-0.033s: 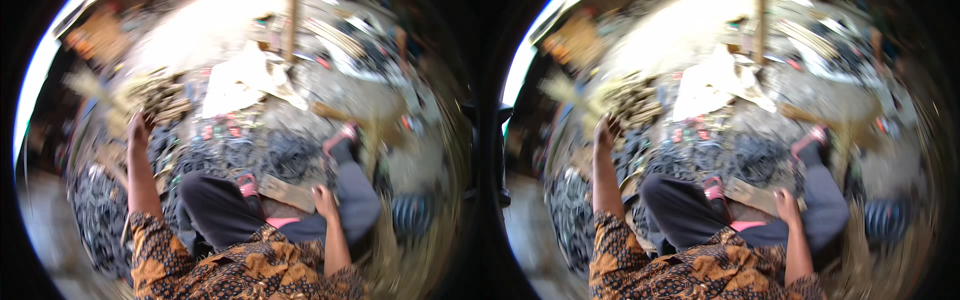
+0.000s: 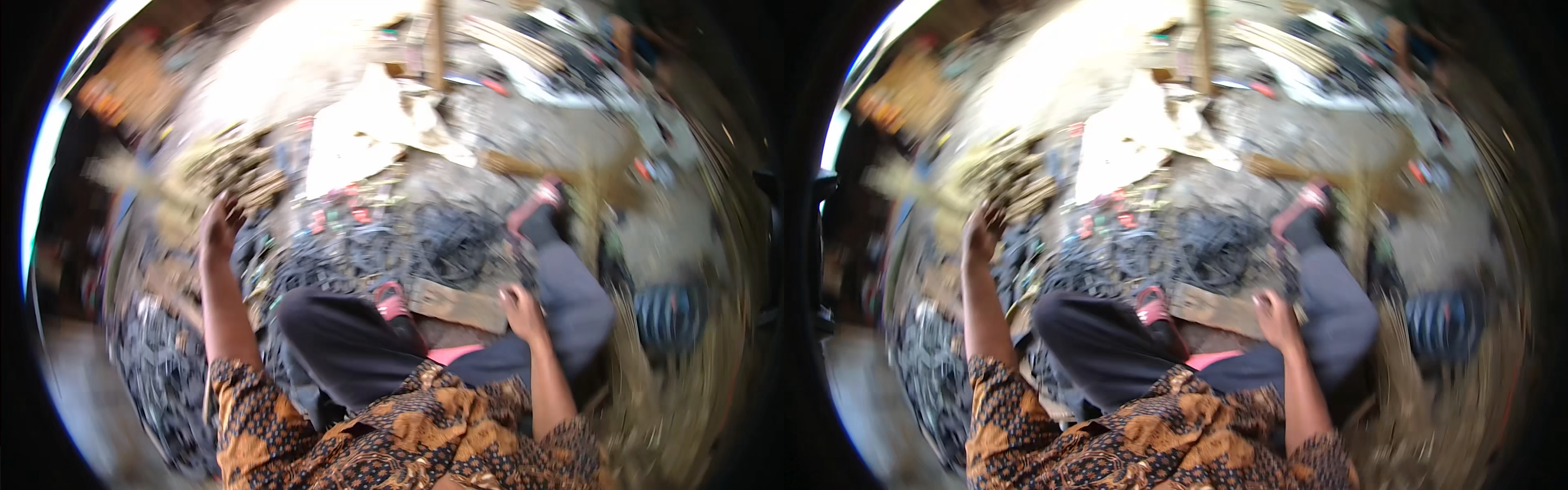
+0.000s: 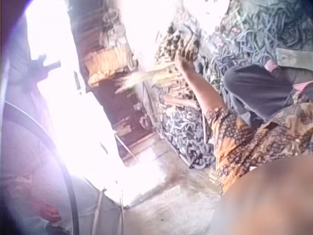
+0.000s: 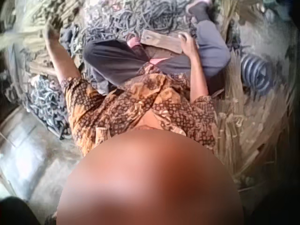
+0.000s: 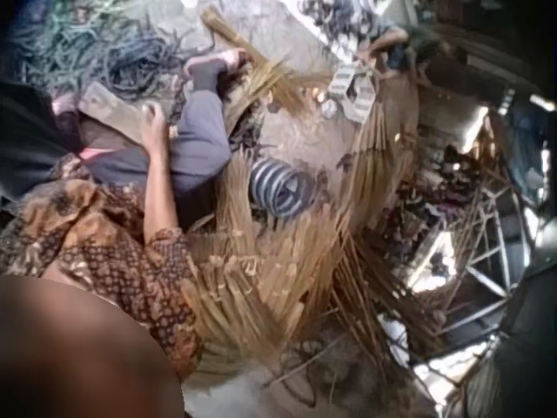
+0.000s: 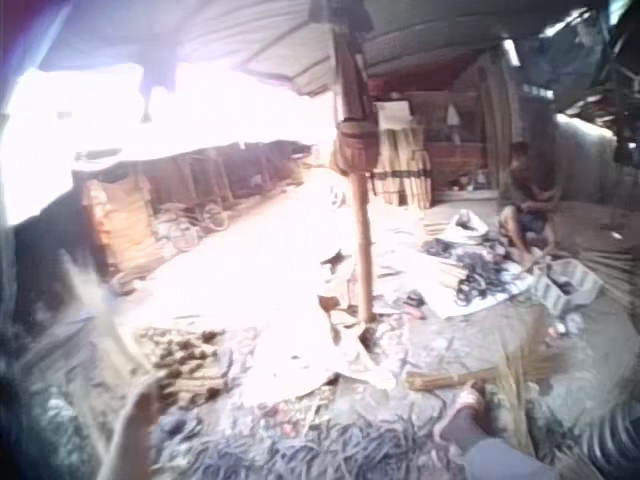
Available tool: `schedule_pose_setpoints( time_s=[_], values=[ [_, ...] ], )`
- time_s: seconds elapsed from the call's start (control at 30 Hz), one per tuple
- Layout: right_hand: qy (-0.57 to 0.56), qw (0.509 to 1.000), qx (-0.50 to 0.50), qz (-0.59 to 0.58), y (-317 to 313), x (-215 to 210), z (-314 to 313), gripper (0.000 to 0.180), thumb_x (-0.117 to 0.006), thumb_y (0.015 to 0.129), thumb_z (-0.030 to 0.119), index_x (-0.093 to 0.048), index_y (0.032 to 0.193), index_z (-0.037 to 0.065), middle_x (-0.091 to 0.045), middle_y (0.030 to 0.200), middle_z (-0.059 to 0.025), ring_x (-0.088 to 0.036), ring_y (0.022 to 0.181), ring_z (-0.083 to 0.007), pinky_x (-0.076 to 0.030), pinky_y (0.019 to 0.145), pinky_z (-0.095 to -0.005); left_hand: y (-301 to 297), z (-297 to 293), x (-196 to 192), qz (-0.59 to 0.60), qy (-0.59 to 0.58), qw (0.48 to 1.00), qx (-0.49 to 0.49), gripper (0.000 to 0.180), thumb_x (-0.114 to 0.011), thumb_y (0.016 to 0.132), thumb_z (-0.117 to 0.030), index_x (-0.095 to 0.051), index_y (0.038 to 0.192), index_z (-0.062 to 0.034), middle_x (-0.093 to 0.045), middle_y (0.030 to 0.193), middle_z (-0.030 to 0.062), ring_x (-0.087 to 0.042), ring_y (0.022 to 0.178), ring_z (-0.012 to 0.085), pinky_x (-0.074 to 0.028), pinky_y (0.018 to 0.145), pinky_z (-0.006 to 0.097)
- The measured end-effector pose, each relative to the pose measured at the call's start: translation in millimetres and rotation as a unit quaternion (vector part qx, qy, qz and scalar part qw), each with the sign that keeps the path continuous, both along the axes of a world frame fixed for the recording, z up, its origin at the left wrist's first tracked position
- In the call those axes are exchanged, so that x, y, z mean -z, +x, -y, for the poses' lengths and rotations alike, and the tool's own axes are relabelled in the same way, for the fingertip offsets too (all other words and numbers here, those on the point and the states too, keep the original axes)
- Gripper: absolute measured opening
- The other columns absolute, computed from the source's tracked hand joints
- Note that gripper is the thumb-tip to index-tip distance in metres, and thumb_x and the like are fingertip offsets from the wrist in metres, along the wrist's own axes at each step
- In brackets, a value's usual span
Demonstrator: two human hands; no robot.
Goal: The person gathers bundles of dried broom stalks, aligns them, and ties them with black strips. The person repeatedly picks up stalks, arranges them, wraps the binding material, and places the finished bundles aside.
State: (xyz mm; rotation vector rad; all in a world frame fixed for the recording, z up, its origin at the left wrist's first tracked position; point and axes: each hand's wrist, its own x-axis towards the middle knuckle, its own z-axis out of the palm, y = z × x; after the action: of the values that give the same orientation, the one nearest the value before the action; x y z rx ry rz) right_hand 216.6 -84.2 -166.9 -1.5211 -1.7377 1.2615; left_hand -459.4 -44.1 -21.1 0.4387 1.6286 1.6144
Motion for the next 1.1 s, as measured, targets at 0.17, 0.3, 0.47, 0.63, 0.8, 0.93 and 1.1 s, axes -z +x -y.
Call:
schedule_pose_setpoints(
  time_s=[0.17, 0.3, 0.47, 0.63, 0.8, 0.93, 1.1],
  values=[
    [0.145, 0.963, 0.220, -0.059, 59, -69, 13, 0.023, -0.061, 0.104, 0.019, -0.068, 0.116, 0.000, -0.074, 0.101, -0.0133, -0.071, 0.091, -0.0212, -0.055, 0.079, -0.0337, 46, -84, 79, 0.040, -0.087, 0.958, 0.272, 0.055, -0.059, 0.104, -0.041, -0.050, 0.150, -0.0112, -0.066, 0.132, 0.0111, -0.068, 0.108, 0.0287, -0.058, 0.091, 0.044],
    [0.188, 0.901, 0.387, -0.063, 139, -98, 54, 0.021, -0.059, 0.106, 0.013, -0.065, 0.123, 0.002, -0.071, 0.109, -0.0029, -0.066, 0.092, -0.0101, -0.055, 0.084, -0.0272, 95, -147, 119, -0.095, -0.198, 0.920, 0.324, 0.054, -0.057, 0.104, -0.038, -0.052, 0.148, -0.0068, -0.063, 0.138, 0.0154, -0.067, 0.113, 0.0275, -0.055, 0.091, 0.040],
    [0.095, 0.809, 0.580, 0.000, 205, -96, 138, 0.028, -0.059, 0.107, 0.021, -0.061, 0.125, 0.000, -0.066, 0.107, -0.0053, -0.066, 0.091, -0.0129, -0.057, 0.082, -0.0296, 128, -148, 152, -0.152, -0.317, 0.784, 0.512, 0.059, -0.064, 0.099, -0.050, -0.056, 0.143, -0.0115, -0.067, 0.121, 0.0096, -0.067, 0.095, 0.0228, -0.054, 0.080, 0.040],
    [0.066, 0.698, 0.703, 0.118, 251, -93, 233, 0.036, -0.060, 0.106, 0.028, -0.060, 0.126, -0.002, -0.068, 0.114, -0.0146, -0.069, 0.099, -0.0245, -0.056, 0.089, -0.0382, 148, -173, 153, -0.143, -0.311, 0.772, 0.536, 0.060, -0.060, 0.101, -0.051, -0.050, 0.150, -0.0172, -0.064, 0.133, 0.0123, -0.066, 0.108, 0.0271, -0.053, 0.089, 0.044],
    [0.118, 0.544, 0.778, 0.293, 274, -126, 339, 0.041, -0.063, 0.101, 0.029, -0.061, 0.128, -0.001, -0.071, 0.118, -0.0217, -0.070, 0.107, -0.0345, -0.054, 0.092, -0.0439, 165, -203, 155, -0.195, -0.288, 0.734, 0.584, 0.065, -0.053, 0.104, -0.054, -0.043, 0.157, -0.0184, -0.060, 0.143, 0.0146, -0.063, 0.122, 0.0300, -0.049, 0.100, 0.049],
    [-0.089, 0.461, 0.828, 0.306, 267, -143, 421, 0.054, -0.062, 0.100, 0.039, -0.060, 0.133, -0.005, -0.068, 0.127, -0.0260, -0.068, 0.115, -0.0395, -0.052, 0.099, -0.0456, 193, -215, 155, -0.190, -0.298, 0.744, 0.568, 0.066, -0.055, 0.103, -0.056, -0.045, 0.156, -0.0185, -0.061, 0.140, 0.0131, -0.064, 0.118, 0.0276, -0.049, 0.100, 0.048],
    [-0.361, 0.406, 0.769, 0.337, 272, -116, 472, 0.081, -0.059, 0.099, 0.053, -0.043, 0.150, -0.008, -0.056, 0.146, -0.0263, -0.058, 0.131, -0.0439, -0.048, 0.110, -0.0470, 213, -218, 145, -0.221, -0.281, 0.736, 0.575, 0.065, -0.055, 0.103, -0.057, -0.045, 0.155, -0.0191, -0.063, 0.137, 0.0093, -0.063, 0.112, 0.0253, -0.049, 0.098, 0.046]
  ],
)
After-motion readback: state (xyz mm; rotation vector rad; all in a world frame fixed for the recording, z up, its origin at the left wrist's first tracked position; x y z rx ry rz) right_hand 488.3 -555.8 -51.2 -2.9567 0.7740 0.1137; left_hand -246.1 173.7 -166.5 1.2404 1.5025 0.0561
